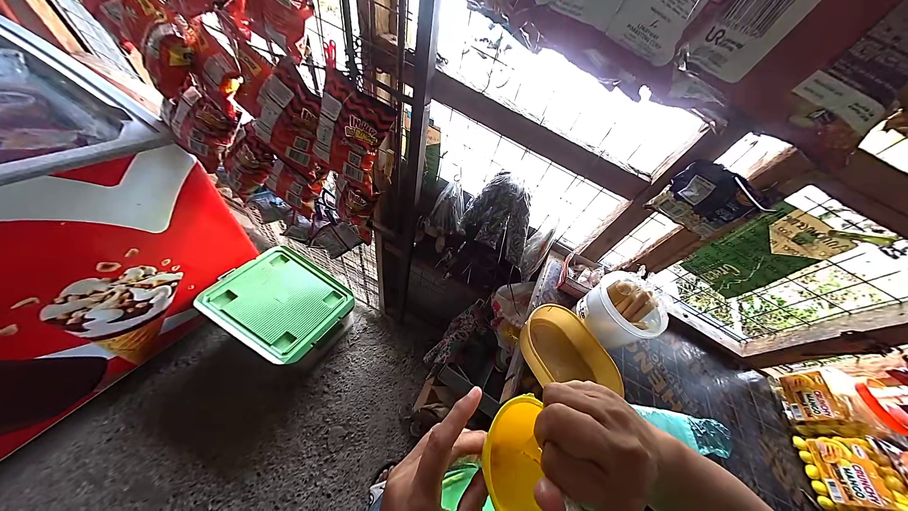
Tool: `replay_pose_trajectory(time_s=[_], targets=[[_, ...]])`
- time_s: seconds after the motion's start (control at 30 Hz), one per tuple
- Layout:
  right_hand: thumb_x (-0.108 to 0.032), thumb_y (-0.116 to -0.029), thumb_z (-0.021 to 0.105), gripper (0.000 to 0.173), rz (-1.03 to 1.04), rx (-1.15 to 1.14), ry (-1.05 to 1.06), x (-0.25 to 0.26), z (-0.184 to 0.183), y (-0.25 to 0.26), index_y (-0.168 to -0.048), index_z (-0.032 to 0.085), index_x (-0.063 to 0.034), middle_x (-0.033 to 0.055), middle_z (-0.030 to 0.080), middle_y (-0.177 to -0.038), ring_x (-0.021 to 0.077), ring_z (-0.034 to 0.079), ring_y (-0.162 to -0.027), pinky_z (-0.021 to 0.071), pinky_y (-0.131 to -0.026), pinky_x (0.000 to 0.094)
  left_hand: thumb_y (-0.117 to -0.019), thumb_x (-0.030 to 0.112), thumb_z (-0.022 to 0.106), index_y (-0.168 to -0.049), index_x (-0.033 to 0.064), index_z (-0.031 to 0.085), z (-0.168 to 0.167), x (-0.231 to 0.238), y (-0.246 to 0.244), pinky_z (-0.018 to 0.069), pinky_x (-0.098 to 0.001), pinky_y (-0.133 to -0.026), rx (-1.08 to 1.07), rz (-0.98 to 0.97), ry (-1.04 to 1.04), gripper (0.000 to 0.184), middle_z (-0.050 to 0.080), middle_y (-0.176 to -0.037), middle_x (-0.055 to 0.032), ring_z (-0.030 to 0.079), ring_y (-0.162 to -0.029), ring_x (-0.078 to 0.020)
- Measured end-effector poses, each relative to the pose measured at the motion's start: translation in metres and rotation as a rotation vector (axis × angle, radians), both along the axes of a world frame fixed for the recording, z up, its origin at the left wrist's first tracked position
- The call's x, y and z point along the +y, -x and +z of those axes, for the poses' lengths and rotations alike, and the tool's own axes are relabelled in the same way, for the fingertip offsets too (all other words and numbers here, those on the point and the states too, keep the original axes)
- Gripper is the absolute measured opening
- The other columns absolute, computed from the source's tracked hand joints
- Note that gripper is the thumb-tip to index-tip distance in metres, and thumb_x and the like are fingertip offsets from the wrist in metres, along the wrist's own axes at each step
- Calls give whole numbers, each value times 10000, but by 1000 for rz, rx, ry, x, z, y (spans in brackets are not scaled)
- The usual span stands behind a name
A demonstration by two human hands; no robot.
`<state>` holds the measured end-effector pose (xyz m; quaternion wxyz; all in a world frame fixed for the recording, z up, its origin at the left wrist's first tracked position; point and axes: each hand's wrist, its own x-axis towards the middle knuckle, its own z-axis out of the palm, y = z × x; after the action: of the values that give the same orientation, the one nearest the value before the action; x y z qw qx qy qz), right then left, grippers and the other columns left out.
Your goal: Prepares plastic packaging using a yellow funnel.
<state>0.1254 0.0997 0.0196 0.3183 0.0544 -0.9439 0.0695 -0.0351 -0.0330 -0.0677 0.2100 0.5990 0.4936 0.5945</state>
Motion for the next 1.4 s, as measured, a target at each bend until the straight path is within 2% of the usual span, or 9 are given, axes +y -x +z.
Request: replay_pose_trajectory(time_s=[0.33,1.03,1.27,1.4], targets=[[-231,-1111,414,310,22,-17,-13,1,0,3,-828,453,-111,46,409,-706,168,433,-568,394,-497,238,-888,76,746,-1433,-5,468,-1,-1,3,518,-152,-945,10,13,-12,617,764,-995,-57,693,-1002,-4],[-236,-1111,404,279,78,-36,-71,5,-3,9,-869,466,-112,32,392,-666,172,421,-539,379,-486,261,-913,99,733,-1445,7,463,-5,-1,8,535,-168,-934,10,8,-21,603,762,-982,-60,702,-998,-27],[-234,-1116,394,311,133,-52,-1,8,-4,15,-846,469,-100,40,402,-642,180,438,-532,383,-480,268,-915,109,737,-1444,7,465,-7,-1,9,535,-166,-931,4,16,-14,604,763,-984,-57,702,-989,-20],[-281,-1116,394,347,119,-46,-7,10,-2,18,-826,466,-106,49,426,-655,183,449,-545,382,-490,271,-901,90,738,-1430,-21,476,-6,0,8,539,-166,-919,1,26,-10,600,768,-968,-70,709,-973,-24]])
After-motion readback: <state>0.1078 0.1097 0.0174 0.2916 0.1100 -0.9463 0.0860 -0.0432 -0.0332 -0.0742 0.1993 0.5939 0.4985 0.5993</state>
